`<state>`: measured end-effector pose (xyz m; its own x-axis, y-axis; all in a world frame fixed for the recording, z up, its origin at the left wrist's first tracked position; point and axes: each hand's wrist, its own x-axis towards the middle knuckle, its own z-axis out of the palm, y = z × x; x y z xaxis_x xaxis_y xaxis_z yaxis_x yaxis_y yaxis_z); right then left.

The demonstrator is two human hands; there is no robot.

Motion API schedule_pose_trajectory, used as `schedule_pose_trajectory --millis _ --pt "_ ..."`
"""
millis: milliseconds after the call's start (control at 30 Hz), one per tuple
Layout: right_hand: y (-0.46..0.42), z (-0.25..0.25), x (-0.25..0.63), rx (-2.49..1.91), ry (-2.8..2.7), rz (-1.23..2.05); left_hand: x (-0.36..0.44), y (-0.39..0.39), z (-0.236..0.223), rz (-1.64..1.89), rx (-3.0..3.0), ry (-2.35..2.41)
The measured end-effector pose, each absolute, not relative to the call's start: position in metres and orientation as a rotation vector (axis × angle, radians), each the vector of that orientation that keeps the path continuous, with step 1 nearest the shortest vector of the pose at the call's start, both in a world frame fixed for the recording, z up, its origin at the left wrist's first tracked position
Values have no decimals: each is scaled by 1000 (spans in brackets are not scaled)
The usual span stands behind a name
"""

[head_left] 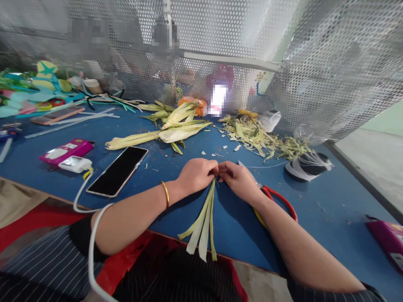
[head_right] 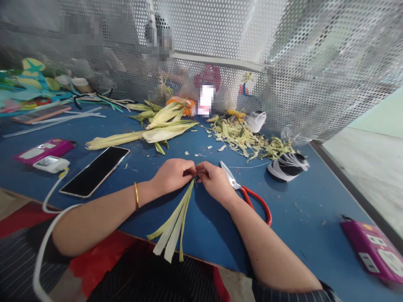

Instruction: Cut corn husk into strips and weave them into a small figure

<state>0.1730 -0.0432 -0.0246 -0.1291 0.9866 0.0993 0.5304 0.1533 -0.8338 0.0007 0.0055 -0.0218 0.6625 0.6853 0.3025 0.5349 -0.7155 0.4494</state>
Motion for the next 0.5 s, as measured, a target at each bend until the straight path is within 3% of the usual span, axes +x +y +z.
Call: schedule_pose_trajectory --millis 267,500 --pt "-41 -28 173 -1462 -1767 784 3 2 -28 724 2998 800" --pt "-39 -32 177 -1482 -1818 649 3 2 -28 761 2998 776"
